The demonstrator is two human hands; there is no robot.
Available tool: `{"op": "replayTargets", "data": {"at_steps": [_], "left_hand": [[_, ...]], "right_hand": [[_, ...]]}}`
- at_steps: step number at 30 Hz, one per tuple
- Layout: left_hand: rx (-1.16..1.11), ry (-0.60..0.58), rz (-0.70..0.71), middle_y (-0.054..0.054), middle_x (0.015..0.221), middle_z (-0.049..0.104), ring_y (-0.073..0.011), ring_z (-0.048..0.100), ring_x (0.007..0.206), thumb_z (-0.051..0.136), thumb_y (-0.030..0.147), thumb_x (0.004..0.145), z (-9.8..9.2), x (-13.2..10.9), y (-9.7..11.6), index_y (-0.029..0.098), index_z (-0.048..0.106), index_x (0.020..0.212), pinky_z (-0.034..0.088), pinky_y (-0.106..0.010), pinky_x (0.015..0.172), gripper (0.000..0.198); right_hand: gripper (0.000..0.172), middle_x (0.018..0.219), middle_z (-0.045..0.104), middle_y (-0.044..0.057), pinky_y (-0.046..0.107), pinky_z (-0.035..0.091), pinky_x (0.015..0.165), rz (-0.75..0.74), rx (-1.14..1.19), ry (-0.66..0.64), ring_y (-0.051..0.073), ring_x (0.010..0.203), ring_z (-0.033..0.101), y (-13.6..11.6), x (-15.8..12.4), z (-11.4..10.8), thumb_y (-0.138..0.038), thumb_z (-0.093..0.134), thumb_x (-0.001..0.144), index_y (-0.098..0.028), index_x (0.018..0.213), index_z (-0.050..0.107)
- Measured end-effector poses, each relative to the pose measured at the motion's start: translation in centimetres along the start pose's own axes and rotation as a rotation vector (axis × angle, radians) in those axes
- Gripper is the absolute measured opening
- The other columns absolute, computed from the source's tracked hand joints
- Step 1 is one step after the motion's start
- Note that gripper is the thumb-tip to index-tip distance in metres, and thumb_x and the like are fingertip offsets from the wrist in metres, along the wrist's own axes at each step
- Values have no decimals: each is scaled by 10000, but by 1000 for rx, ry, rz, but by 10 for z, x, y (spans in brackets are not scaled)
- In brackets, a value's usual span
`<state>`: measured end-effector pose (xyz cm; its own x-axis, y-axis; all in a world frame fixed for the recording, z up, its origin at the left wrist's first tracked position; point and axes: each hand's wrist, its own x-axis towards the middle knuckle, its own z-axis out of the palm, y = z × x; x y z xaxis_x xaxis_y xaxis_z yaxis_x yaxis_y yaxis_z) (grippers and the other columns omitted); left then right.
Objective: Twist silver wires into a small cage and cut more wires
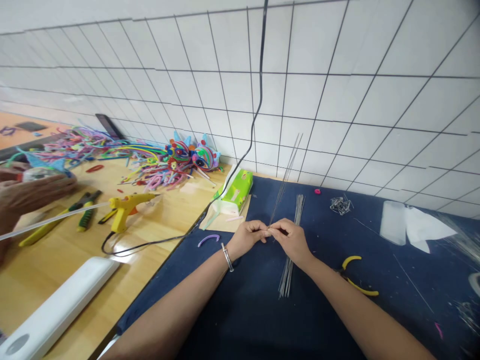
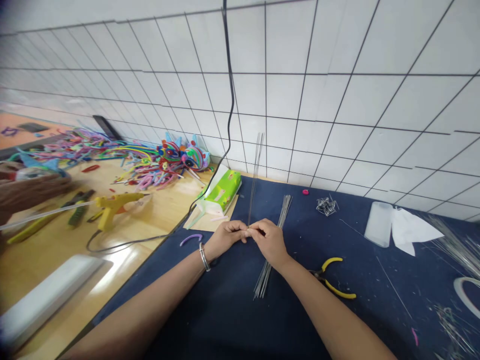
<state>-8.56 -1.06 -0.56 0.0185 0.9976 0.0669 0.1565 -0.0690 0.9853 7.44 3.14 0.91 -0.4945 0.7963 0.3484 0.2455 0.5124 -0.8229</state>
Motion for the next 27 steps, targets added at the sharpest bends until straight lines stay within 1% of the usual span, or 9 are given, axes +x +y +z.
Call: {"op": "replayTargets", "data": {"at_steps": [7,11,13,16,20,22,24,26,27], "left_hand": [[10,-6,11,4,567,582,-94,513,549,604,324,724,0,-1,0,120,606,660,387,-216,579,214],[-101,88,9,-14,640,612,-104,537,611,597,326,733,0,-1,7,130,571,701,373,-201,553,201],[-169,121,1,-36,682,630,-110,547,637,599,321,733,0,-2,11,129,551,688,355,-191,524,202],[-180,116,-22,-60,738,644,-99,538,603,596,326,736,1,-2,14,122,555,707,347,-191,502,210],[-123,112,-36,-68,754,647,-94,525,565,578,335,748,2,-2,14,115,579,784,363,-199,500,222],[-68,114,-12,-57,730,641,-107,541,597,569,326,754,2,-2,13,121,587,773,398,-216,552,207],[1,116,33,-52,741,638,-131,567,685,559,314,761,1,-1,13,130,591,723,427,-247,654,190],[62,123,73,-50,786,638,-148,571,769,548,298,768,1,0,11,138,591,693,424,-267,734,181],[88,124,81,-48,803,637,-150,568,785,544,292,770,1,0,10,141,593,698,421,-270,746,174]], "right_hand": [[122,735,594,15,244,430,633,-27,-13,-23,129,679,553,-6,1,-2,-280,558,776,-201,747,646],[177,785,615,22,259,434,671,-29,-43,22,140,727,565,-8,6,-14,-278,489,817,-219,829,655],[200,803,620,25,262,437,666,-2,-42,64,140,721,568,-6,8,-20,-295,469,824,-215,846,651],[223,793,622,29,266,443,649,27,-36,99,141,691,568,0,8,-25,-318,456,824,-205,844,647],[210,755,625,21,270,433,666,-24,-79,92,140,691,560,7,6,-25,-291,462,816,-215,802,657],[198,744,622,16,269,427,676,-43,-106,96,140,698,556,9,5,-26,-271,469,813,-220,794,658],[195,739,616,14,265,424,678,-45,-130,103,138,695,553,10,5,-27,-258,466,815,-220,791,655],[192,736,610,13,260,422,683,-49,-157,103,134,695,550,12,4,-27,-245,463,820,-216,786,649],[188,738,608,13,257,421,691,-56,-174,99,133,701,550,13,3,-27,-239,463,821,-214,783,645]]}}
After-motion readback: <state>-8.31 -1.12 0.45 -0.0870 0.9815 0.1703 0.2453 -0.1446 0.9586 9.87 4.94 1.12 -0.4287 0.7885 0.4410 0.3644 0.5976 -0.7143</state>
